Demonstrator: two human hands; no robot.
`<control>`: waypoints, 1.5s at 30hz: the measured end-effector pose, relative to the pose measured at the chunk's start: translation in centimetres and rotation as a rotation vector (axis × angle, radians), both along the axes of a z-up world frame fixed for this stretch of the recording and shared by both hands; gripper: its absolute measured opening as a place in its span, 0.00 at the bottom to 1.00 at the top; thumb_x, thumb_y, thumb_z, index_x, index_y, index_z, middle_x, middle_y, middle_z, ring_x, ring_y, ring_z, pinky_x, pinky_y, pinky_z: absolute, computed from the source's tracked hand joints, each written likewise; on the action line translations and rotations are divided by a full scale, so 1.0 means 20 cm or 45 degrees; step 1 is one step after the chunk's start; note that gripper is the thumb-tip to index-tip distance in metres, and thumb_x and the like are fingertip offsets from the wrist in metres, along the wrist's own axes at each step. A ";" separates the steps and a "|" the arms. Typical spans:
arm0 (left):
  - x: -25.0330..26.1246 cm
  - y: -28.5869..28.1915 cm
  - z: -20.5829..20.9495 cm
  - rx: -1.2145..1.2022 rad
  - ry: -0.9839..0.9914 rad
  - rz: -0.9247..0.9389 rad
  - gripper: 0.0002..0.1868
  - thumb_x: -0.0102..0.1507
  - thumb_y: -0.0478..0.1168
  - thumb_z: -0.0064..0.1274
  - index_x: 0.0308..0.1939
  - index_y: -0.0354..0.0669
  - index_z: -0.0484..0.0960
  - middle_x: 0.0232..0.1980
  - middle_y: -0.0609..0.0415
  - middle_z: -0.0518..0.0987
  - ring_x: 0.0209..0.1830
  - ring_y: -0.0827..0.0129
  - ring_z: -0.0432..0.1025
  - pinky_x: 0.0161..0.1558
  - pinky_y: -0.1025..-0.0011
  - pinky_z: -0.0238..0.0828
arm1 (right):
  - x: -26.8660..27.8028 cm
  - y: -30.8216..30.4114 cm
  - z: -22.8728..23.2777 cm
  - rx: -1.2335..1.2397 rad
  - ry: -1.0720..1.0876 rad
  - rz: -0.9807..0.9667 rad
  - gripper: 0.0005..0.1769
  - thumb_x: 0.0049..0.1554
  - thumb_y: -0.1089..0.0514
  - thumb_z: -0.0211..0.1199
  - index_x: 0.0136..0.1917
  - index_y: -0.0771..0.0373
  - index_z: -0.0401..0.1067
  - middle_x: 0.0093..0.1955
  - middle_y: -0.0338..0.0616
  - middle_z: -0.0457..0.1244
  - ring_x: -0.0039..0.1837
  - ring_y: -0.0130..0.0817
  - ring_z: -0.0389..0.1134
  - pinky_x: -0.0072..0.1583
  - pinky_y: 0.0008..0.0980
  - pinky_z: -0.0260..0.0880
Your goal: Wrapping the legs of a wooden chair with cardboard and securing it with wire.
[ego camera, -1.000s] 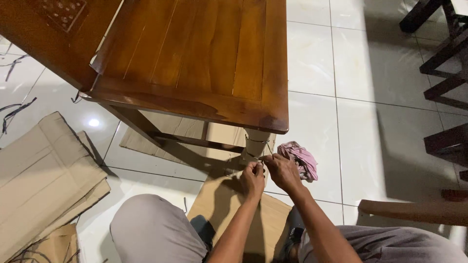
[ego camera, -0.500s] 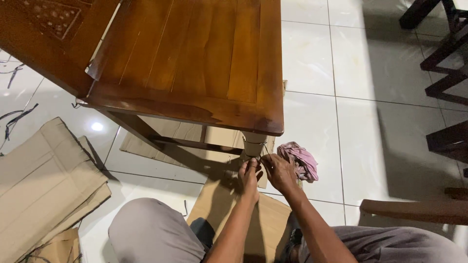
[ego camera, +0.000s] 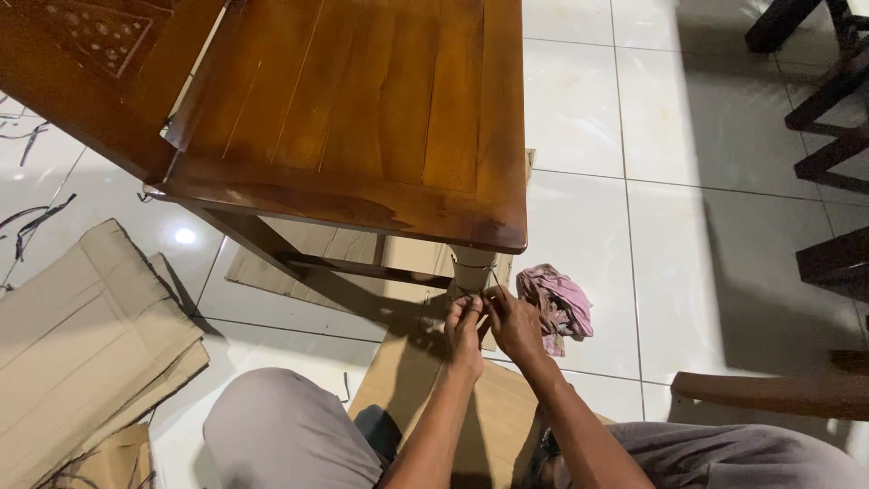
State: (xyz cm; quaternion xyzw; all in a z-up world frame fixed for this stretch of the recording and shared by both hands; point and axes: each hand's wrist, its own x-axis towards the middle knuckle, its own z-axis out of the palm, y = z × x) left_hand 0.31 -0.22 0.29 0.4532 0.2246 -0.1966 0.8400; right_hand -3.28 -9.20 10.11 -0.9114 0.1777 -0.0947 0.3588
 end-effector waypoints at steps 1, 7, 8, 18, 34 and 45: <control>0.01 0.00 -0.02 0.017 -0.033 -0.006 0.06 0.65 0.41 0.62 0.44 0.50 0.81 0.41 0.55 0.82 0.45 0.69 0.77 0.55 0.61 0.75 | 0.00 0.00 0.00 -0.066 0.020 0.054 0.08 0.59 0.56 0.62 0.53 0.50 0.70 0.39 0.49 0.72 0.46 0.56 0.74 0.48 0.52 0.72; -0.06 0.03 0.10 0.196 -0.164 -0.098 0.10 0.66 0.38 0.56 0.51 0.51 0.84 0.45 0.56 0.82 0.45 0.71 0.75 0.58 0.59 0.73 | -0.01 -0.01 0.00 -0.185 0.081 0.180 0.09 0.58 0.59 0.60 0.52 0.47 0.72 0.40 0.48 0.71 0.44 0.55 0.73 0.46 0.51 0.72; -0.07 0.03 0.11 0.229 -0.200 -0.103 0.11 0.66 0.37 0.55 0.52 0.51 0.84 0.46 0.55 0.82 0.46 0.69 0.76 0.58 0.57 0.72 | -0.01 -0.02 0.00 -0.184 0.090 0.229 0.09 0.59 0.58 0.58 0.53 0.47 0.70 0.40 0.48 0.71 0.43 0.57 0.73 0.45 0.52 0.72; -0.02 0.08 0.07 1.040 -0.592 -0.253 0.10 0.59 0.39 0.60 0.44 0.60 0.87 0.39 0.58 0.88 0.45 0.64 0.83 0.49 0.66 0.78 | -0.02 -0.06 -0.02 -0.091 0.079 0.319 0.08 0.60 0.60 0.54 0.52 0.50 0.68 0.39 0.49 0.68 0.43 0.57 0.72 0.44 0.54 0.70; -0.03 0.09 0.02 1.288 -0.842 -0.389 0.08 0.65 0.50 0.52 0.35 0.57 0.81 0.30 0.51 0.85 0.38 0.53 0.83 0.42 0.57 0.79 | 0.00 -0.15 0.05 0.603 0.345 -0.022 0.07 0.57 0.52 0.64 0.43 0.54 0.79 0.32 0.43 0.72 0.41 0.35 0.72 0.48 0.36 0.70; -0.02 0.06 0.09 1.441 -0.601 -0.644 0.16 0.64 0.57 0.43 0.38 0.60 0.84 0.36 0.50 0.85 0.44 0.49 0.81 0.49 0.50 0.76 | 0.05 -0.13 -0.13 1.458 0.395 -0.331 0.14 0.58 0.49 0.59 0.34 0.54 0.67 0.27 0.28 0.45 0.28 0.24 0.48 0.34 0.25 0.52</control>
